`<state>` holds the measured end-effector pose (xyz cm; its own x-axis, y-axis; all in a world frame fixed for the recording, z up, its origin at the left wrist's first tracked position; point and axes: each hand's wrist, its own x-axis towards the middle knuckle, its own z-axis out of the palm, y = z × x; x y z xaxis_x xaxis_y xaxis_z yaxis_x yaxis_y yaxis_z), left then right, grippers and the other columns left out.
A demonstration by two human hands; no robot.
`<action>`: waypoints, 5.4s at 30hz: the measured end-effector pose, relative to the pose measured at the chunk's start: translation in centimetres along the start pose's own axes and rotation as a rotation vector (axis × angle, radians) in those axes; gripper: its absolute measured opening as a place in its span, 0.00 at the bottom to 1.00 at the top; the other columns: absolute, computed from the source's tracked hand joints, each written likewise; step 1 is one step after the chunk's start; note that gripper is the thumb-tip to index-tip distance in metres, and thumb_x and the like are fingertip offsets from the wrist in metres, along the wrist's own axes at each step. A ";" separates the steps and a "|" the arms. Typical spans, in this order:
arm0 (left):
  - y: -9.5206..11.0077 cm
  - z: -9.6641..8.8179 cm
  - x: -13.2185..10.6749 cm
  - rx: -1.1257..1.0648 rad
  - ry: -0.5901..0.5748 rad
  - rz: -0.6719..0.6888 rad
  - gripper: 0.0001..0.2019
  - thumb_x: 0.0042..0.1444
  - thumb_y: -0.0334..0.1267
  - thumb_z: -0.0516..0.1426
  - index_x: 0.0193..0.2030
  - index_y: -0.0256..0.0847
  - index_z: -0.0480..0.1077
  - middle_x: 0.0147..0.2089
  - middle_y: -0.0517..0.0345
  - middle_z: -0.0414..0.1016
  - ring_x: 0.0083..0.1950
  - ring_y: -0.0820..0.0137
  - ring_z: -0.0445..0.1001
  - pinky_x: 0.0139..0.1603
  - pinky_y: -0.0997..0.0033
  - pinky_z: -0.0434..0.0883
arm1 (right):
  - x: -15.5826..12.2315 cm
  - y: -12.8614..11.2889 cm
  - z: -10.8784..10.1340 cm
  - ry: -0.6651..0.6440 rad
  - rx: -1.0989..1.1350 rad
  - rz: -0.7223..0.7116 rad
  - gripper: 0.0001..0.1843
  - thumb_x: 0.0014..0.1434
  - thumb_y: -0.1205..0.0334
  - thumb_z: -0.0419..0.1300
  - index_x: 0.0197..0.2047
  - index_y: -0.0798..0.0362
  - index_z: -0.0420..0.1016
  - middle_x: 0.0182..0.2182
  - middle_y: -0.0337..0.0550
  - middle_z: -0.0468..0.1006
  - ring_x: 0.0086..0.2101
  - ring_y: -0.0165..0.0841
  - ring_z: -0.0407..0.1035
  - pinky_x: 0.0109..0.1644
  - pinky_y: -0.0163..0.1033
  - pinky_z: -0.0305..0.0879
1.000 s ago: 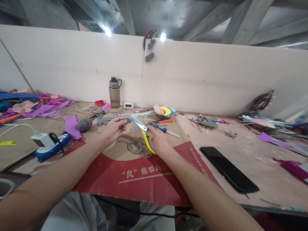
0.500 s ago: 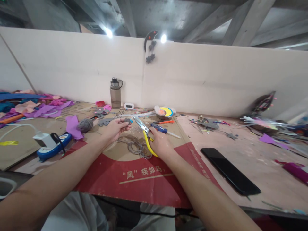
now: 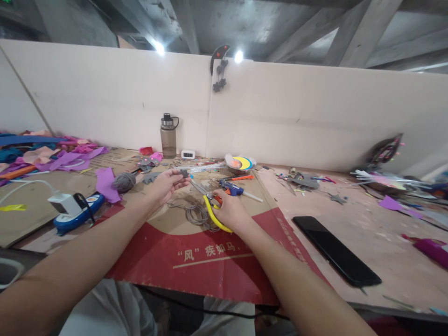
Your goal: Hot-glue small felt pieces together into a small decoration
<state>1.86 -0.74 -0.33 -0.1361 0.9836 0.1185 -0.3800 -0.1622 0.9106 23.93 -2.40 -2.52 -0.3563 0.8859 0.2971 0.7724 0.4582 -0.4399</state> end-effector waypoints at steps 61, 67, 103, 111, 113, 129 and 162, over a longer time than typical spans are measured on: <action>0.7 0.3 -0.4 0.078 -0.196 0.020 0.11 0.40 0.35 0.65 0.32 0.35 0.73 0.22 0.60 0.67 0.20 0.82 0.61 0.21 0.81 0.57 | -0.3 -0.8 -2.1 0.189 -0.469 -0.181 0.22 0.56 0.59 0.53 0.55 0.48 0.62 0.37 0.46 0.77 0.37 0.38 0.69 0.34 0.35 0.55; 1.1 0.6 -0.7 -0.006 -0.194 -0.028 0.11 0.38 0.33 0.65 0.32 0.33 0.72 0.22 0.60 0.68 0.21 0.82 0.62 0.21 0.82 0.58 | -0.3 -0.9 -2.3 0.187 -0.480 -0.174 0.19 0.55 0.59 0.53 0.52 0.47 0.65 0.35 0.44 0.78 0.34 0.37 0.71 0.30 0.35 0.52; 1.2 0.2 -0.4 0.234 -0.154 0.014 0.08 0.43 0.35 0.60 0.25 0.35 0.65 0.20 0.63 0.65 0.17 0.83 0.58 0.17 0.81 0.52 | -0.1 -0.2 -1.9 0.257 -0.407 -0.201 0.21 0.55 0.58 0.55 0.53 0.47 0.65 0.38 0.42 0.77 0.37 0.35 0.70 0.35 0.34 0.56; 1.2 0.0 -0.3 0.246 -0.124 -0.005 0.09 0.41 0.35 0.61 0.23 0.35 0.64 0.19 0.63 0.64 0.16 0.83 0.56 0.16 0.81 0.49 | -0.2 -0.1 -2.1 0.208 -0.563 -0.175 0.22 0.60 0.58 0.50 0.58 0.45 0.61 0.40 0.45 0.75 0.39 0.34 0.68 0.35 0.33 0.54; 1.2 -0.1 -0.2 0.249 -0.116 0.003 0.09 0.41 0.35 0.60 0.22 0.35 0.63 0.17 0.64 0.62 0.15 0.83 0.54 0.16 0.81 0.47 | -0.2 -0.2 -2.3 0.180 -0.591 -0.168 0.23 0.60 0.57 0.48 0.59 0.44 0.59 0.39 0.45 0.75 0.39 0.34 0.67 0.34 0.33 0.53; 1.5 -0.6 0.0 0.299 -0.121 -0.016 0.10 0.39 0.33 0.59 0.19 0.36 0.60 0.16 0.67 0.55 0.15 0.85 0.48 0.17 0.79 0.41 | -0.5 -0.5 -2.1 0.146 -0.626 -0.142 0.21 0.61 0.54 0.46 0.58 0.41 0.60 0.40 0.45 0.75 0.37 0.35 0.67 0.32 0.34 0.49; 1.7 -1.5 0.5 0.352 -0.138 -0.102 0.10 0.38 0.32 0.60 0.18 0.35 0.61 0.16 0.66 0.56 0.15 0.84 0.49 0.17 0.78 0.42 | -0.5 -0.5 -2.0 0.097 -0.639 -0.169 0.21 0.58 0.58 0.52 0.55 0.43 0.59 0.39 0.43 0.74 0.38 0.35 0.68 0.33 0.34 0.52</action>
<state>-0.22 -0.67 0.67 0.0195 0.9985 0.0503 -0.0447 -0.0494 0.9978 24.75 -3.20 -0.72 -0.4740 0.7816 0.4055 0.8803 0.4307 0.1988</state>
